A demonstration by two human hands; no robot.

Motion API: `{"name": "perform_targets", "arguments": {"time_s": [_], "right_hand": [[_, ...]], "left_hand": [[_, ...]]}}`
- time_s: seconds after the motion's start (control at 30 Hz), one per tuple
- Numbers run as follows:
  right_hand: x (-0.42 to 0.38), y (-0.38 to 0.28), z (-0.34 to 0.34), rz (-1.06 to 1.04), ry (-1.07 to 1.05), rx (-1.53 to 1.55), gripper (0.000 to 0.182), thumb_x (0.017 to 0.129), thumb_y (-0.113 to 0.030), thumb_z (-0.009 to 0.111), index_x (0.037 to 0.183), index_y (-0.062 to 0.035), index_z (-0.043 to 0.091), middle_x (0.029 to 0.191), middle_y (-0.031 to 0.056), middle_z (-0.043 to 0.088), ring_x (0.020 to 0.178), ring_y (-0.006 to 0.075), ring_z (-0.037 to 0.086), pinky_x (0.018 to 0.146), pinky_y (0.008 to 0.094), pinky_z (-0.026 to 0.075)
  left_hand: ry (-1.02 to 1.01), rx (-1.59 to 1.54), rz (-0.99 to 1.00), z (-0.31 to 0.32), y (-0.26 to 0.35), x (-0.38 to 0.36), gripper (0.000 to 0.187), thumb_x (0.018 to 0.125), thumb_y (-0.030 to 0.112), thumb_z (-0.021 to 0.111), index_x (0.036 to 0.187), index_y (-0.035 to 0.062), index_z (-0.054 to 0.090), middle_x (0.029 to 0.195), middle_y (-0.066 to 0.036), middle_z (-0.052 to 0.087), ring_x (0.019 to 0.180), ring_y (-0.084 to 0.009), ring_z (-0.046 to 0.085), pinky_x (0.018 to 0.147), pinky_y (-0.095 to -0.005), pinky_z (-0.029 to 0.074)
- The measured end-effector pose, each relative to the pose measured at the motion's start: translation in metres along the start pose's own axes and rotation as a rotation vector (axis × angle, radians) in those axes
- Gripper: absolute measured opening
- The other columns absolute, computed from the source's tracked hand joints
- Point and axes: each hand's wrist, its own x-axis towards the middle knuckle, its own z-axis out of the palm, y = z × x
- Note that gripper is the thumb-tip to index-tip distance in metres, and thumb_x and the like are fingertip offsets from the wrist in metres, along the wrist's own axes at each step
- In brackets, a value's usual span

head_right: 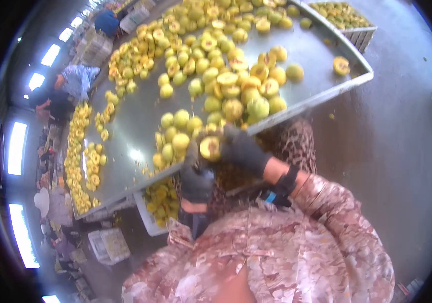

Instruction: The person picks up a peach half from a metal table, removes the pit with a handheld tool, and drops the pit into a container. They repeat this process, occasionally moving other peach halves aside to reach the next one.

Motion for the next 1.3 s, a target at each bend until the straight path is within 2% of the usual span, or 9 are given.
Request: {"name": "perform_targets", "arguments": {"time_s": [0.13, 0.33, 0.37, 0.47, 0.53, 0.63, 0.87, 1.07, 1.3], "right_hand": [[-0.008, -0.043, -0.013, 0.191, 0.056, 0.306, 0.011, 0.09, -0.011, 0.063, 0.094, -0.0012, 0.057, 0.08, 0.0136, 0.058, 0.074, 0.0137, 0.055, 0.069, 0.0329, 0.049], [-0.027, -0.052, -0.01, 0.055, -0.161, -0.052, 0.01, 0.095, -0.008, 0.056, 0.091, 0.0012, 0.055, 0.075, 0.0192, 0.057, 0.068, 0.0271, 0.058, 0.066, 0.0419, 0.047], [-0.029, -0.052, -0.015, 0.202, -0.252, -0.015, 0.011, 0.094, -0.006, 0.054, 0.098, 0.0028, 0.058, 0.087, 0.0237, 0.063, 0.082, 0.038, 0.064, 0.075, 0.0441, 0.049], [-0.021, -0.054, -0.012, 0.181, -0.113, 0.167, 0.018, 0.092, -0.005, 0.053, 0.107, 0.0043, 0.059, 0.1, 0.0256, 0.065, 0.095, 0.0369, 0.065, 0.083, 0.0423, 0.049], [-0.014, -0.053, -0.009, 0.116, -0.093, 0.144, 0.023, 0.09, -0.003, 0.052, 0.111, 0.0059, 0.057, 0.102, 0.0247, 0.064, 0.095, 0.0301, 0.063, 0.087, 0.0395, 0.048], [-0.007, -0.044, 0.001, 0.074, -0.092, 0.188, 0.027, 0.089, 0.0, 0.05, 0.114, 0.0068, 0.056, 0.104, 0.0233, 0.064, 0.095, 0.0227, 0.059, 0.09, 0.0371, 0.048], [-0.019, -0.037, 0.025, 0.101, -0.144, 0.386, 0.032, 0.09, -0.001, 0.051, 0.12, 0.0029, 0.057, 0.106, 0.0205, 0.067, 0.095, 0.0212, 0.06, 0.09, 0.0372, 0.048], [-0.011, -0.02, 0.012, -0.024, -0.101, -0.019, 0.028, 0.093, -0.009, 0.061, 0.121, -0.0019, 0.061, 0.103, 0.0144, 0.07, 0.092, 0.0237, 0.066, 0.085, 0.0375, 0.051], [-0.014, -0.029, 0.035, -0.044, -0.077, 0.179, 0.025, 0.088, -0.016, 0.072, 0.108, -0.0018, 0.068, 0.097, 0.0134, 0.072, 0.086, 0.0231, 0.068, 0.078, 0.0353, 0.052]], "left_hand": [[-0.037, 0.296, 0.12, 0.015, 0.009, -0.01, 0.046, 0.11, 0.03, 0.035, 0.139, -0.0033, 0.047, 0.134, -0.016, 0.056, 0.125, -0.023, 0.054, 0.11, -0.0346, 0.041], [0.006, -0.3, -0.066, 0.006, 0.009, 0.007, 0.052, 0.11, 0.037, 0.029, 0.137, -0.004, 0.045, 0.133, -0.018, 0.056, 0.125, -0.0281, 0.055, 0.112, -0.0411, 0.043], [-0.035, -0.284, -0.062, 0.005, 0.007, 0.01, 0.052, 0.11, 0.038, 0.029, 0.136, -0.0042, 0.045, 0.133, -0.018, 0.056, 0.123, -0.0296, 0.056, 0.111, -0.0424, 0.045], [0.042, -0.138, -0.01, 0.001, 0.001, 0.017, 0.048, 0.111, 0.034, 0.029, 0.134, -0.004, 0.047, 0.132, -0.019, 0.056, 0.121, -0.0293, 0.057, 0.109, -0.0414, 0.046], [-0.014, 0.48, 0.275, -0.007, -0.006, 0.019, 0.045, 0.111, 0.031, 0.03, 0.133, -0.0037, 0.049, 0.13, -0.019, 0.057, 0.119, -0.0288, 0.059, 0.107, -0.041, 0.047], [-0.052, 0.882, 0.485, -0.007, -0.005, 0.023, 0.041, 0.11, 0.028, 0.033, 0.128, -0.003, 0.053, 0.126, -0.018, 0.059, 0.115, -0.0275, 0.061, 0.104, -0.0409, 0.049], [0.082, -0.236, 0.095, -0.009, -0.004, 0.028, 0.035, 0.108, 0.029, 0.039, 0.115, -0.0011, 0.057, 0.115, -0.016, 0.062, 0.108, -0.0269, 0.063, 0.099, -0.0414, 0.052], [0.098, -0.078, 0.13, -0.004, -0.008, 0.025, 0.039, 0.108, 0.035, 0.041, 0.11, 0.0005, 0.059, 0.111, -0.013, 0.063, 0.109, -0.0279, 0.063, 0.097, -0.0399, 0.052], [0.078, 0.03, 0.238, 0.003, 0.008, 0.016, 0.042, 0.107, 0.039, 0.043, 0.106, 0.0002, 0.06, 0.113, -0.015, 0.063, 0.103, -0.0279, 0.066, 0.09, -0.0381, 0.055]]}}
